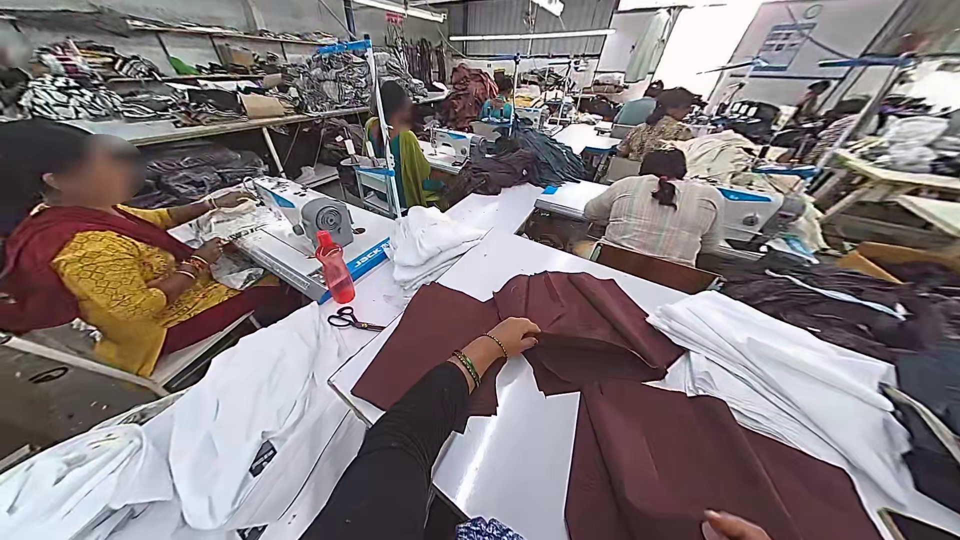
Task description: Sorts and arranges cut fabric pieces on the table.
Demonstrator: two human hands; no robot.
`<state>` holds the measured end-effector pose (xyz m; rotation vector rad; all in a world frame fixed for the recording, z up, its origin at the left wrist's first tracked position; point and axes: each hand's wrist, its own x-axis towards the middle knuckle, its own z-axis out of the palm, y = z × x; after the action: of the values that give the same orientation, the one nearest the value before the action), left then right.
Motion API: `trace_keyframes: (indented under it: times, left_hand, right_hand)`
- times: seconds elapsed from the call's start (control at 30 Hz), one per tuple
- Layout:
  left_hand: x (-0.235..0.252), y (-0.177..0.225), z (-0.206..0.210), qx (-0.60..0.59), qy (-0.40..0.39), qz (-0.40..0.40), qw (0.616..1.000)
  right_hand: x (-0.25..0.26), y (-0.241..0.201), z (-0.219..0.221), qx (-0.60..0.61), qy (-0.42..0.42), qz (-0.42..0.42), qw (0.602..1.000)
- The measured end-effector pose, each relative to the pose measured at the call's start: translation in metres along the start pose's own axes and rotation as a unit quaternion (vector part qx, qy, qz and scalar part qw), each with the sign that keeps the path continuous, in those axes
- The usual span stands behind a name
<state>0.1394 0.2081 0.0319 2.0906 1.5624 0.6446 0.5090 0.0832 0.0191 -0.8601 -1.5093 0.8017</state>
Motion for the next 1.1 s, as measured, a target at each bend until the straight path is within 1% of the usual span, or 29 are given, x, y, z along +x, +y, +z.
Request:
trace_keyframes:
  times: [0.03,0.07,0.1,0.13,0.17,0.2,0.23,0.3,0.37,0.47,0.5,0.53,0.57,0.63,0.7,0.73,0.77,0.8,0.83,0.87,0.9,0.93,0.97,1.0,1.03,1.07,1.1]
  left_hand:
    - [-0.002,-0.001,0.002,0.008,0.002,0.013,1.000]
    - [-0.004,-0.001,0.003,0.013,0.011,0.026,1.000]
    - [-0.006,-0.002,0.004,0.013,0.023,0.040,0.999]
    - [-0.008,-0.001,0.003,0.010,0.031,0.052,0.998]
    - [-0.012,0.002,0.001,0.013,0.036,0.059,0.998]
    - [-0.016,0.005,-0.002,0.021,0.042,0.062,0.997]
    - [-0.020,0.010,-0.005,0.029,0.040,0.052,0.997]
    - [-0.029,0.018,-0.012,0.017,0.045,0.031,0.998]
    - [-0.037,0.024,-0.012,-0.012,0.052,0.024,0.998]
    - [-0.045,0.029,-0.006,-0.042,0.090,0.061,0.993]
    - [-0.047,0.031,-0.004,-0.052,0.114,0.078,0.989]
    - [-0.049,0.034,-0.001,-0.067,0.143,0.097,0.983]
    - [-0.051,0.036,0.002,-0.087,0.168,0.112,0.976]
    - [-0.057,0.041,0.003,-0.127,0.195,0.117,0.966]
    - [-0.065,0.043,0.000,-0.134,0.220,0.089,0.962]
    - [-0.068,0.042,-0.001,-0.137,0.232,0.079,0.960]
    - [-0.071,0.041,-0.002,-0.140,0.245,0.070,0.957]
    - [-0.074,0.041,-0.003,-0.140,0.256,0.064,0.954]
    - [-0.077,0.041,-0.002,-0.142,0.266,0.059,0.952]
    - [-0.079,0.041,-0.001,-0.147,0.276,0.054,0.948]
    - [-0.081,0.042,0.000,-0.155,0.291,0.050,0.943]
    - [-0.084,0.043,0.001,-0.169,0.312,0.045,0.934]
    - [-0.087,0.044,0.001,-0.181,0.340,0.043,0.922]
    - [-0.090,0.047,0.001,-0.187,0.367,0.045,0.910]
    - [-0.093,0.051,0.001,-0.187,0.384,0.054,0.902]
    - [-0.098,0.055,0.001,-0.183,0.388,0.065,0.901]
    - [-0.103,0.060,0.002,-0.173,0.379,0.074,0.906]
  right_hand:
    - [0.005,-0.003,0.009,-0.023,-0.048,-0.026,0.998]
    - [0.008,-0.006,0.019,-0.056,-0.138,-0.051,0.988]
    - [0.009,-0.010,0.029,-0.094,-0.261,-0.075,0.958]
    - [0.010,-0.016,0.042,-0.116,-0.404,-0.086,0.903]
    - [0.011,-0.019,0.054,-0.124,-0.526,-0.089,0.837]
    - [0.011,-0.019,0.064,-0.124,-0.597,-0.090,0.788]
    - [0.012,-0.019,0.069,-0.124,-0.618,-0.081,0.772]
    - [0.017,-0.020,0.067,-0.129,-0.590,-0.054,0.795]
    - [0.019,-0.022,0.058,-0.133,-0.563,-0.046,0.815]
    - [0.011,-0.026,0.051,-0.117,-0.586,-0.064,0.799]
    - [0.007,-0.026,0.051,-0.110,-0.586,-0.085,0.798]
    - [0.003,-0.026,0.050,-0.106,-0.572,-0.103,0.807]
    - [-0.001,-0.025,0.048,-0.105,-0.541,-0.116,0.826]
    - [-0.007,-0.018,0.048,-0.120,-0.420,-0.135,0.889]
    - [-0.005,-0.018,0.047,-0.129,-0.281,-0.106,0.945]
    - [-0.002,-0.018,0.046,-0.122,-0.209,-0.085,0.967]
    - [0.002,-0.016,0.046,-0.101,-0.149,-0.065,0.982]
    - [0.004,-0.015,0.048,-0.069,-0.114,-0.046,0.990]
    - [0.003,-0.015,0.050,-0.037,-0.122,-0.033,0.991]
    - [-0.003,-0.018,0.054,-0.010,-0.180,-0.023,0.983]
    - [-0.011,-0.023,0.060,0.009,-0.284,-0.013,0.959]
    - [-0.015,-0.030,0.067,0.013,-0.429,-0.009,0.903]
    - [-0.015,-0.036,0.076,0.007,-0.564,-0.007,0.826]
    - [-0.013,-0.040,0.085,-0.009,-0.641,-0.001,0.768]
    - [-0.011,-0.043,0.088,-0.033,-0.658,-0.001,0.753]
    - [-0.009,-0.046,0.084,-0.055,-0.630,-0.011,0.775]
    - [-0.008,-0.047,0.076,-0.072,-0.575,-0.027,0.814]
